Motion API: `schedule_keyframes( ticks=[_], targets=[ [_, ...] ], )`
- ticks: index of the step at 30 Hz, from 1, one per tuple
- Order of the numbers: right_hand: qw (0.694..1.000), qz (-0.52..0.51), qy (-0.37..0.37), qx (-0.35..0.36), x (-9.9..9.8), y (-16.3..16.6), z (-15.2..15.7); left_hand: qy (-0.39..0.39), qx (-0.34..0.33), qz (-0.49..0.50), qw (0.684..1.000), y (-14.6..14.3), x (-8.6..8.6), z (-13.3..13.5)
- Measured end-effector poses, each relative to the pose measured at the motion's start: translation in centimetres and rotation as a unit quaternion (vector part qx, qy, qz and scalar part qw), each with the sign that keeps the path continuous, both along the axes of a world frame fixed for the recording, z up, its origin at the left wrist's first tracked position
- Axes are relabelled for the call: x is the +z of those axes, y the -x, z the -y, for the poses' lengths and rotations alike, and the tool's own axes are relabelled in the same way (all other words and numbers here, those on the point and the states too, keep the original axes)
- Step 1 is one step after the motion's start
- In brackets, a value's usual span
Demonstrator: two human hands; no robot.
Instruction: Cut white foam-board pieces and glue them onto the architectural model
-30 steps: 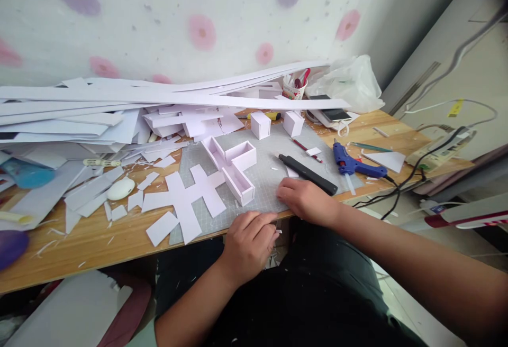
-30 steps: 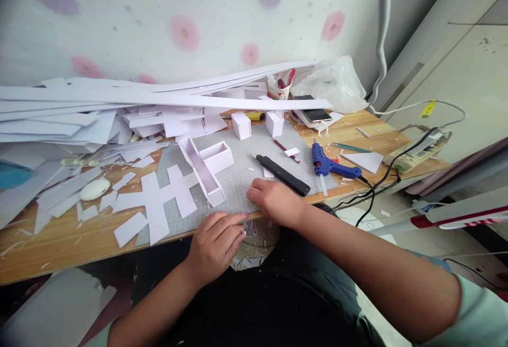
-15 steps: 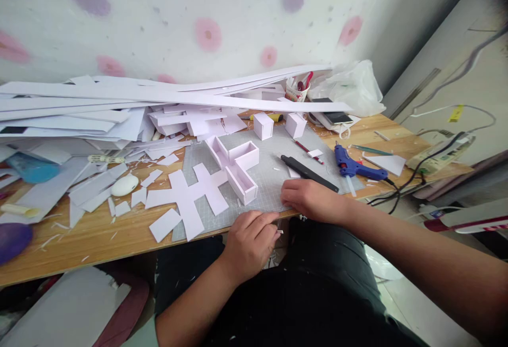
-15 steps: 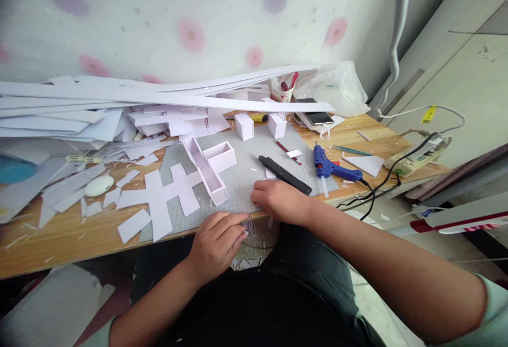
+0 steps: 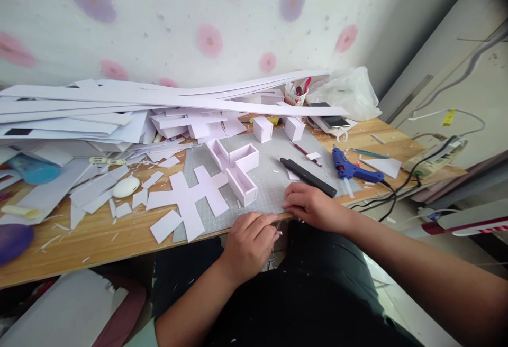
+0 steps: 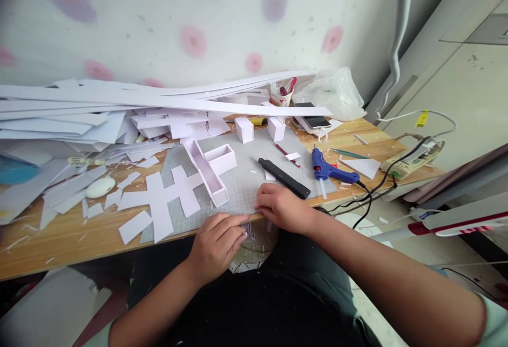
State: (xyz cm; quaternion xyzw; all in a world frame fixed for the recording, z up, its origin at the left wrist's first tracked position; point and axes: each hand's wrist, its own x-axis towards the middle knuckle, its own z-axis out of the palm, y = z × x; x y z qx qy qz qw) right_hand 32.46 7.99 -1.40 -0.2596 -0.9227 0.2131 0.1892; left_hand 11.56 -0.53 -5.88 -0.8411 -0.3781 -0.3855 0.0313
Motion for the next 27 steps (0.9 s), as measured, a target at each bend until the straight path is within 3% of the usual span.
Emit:
schedule_keyframes(
  ticks=[7,16,24,27],
  targets=[
    [0.990,0.131,-0.024,-0.038,0.7,1.1,0.5,-0.007,-0.002,-0.006,1.000,0.1,0.0,0.0],
    [0.980,0.195,0.005,-0.024,1.5,1.4,-0.2,0.000,-0.004,0.004,1.000,0.1,0.1,0.0],
    [0.976,0.215,0.000,0.029,2.0,1.7,-0.2,0.003,-0.020,0.001,1.000,0.3,0.3,0.1],
    [0.987,0.159,0.029,0.012,1.9,1.3,0.1,0.002,-0.018,0.002,1.000,0.3,0.4,0.1]
  ],
)
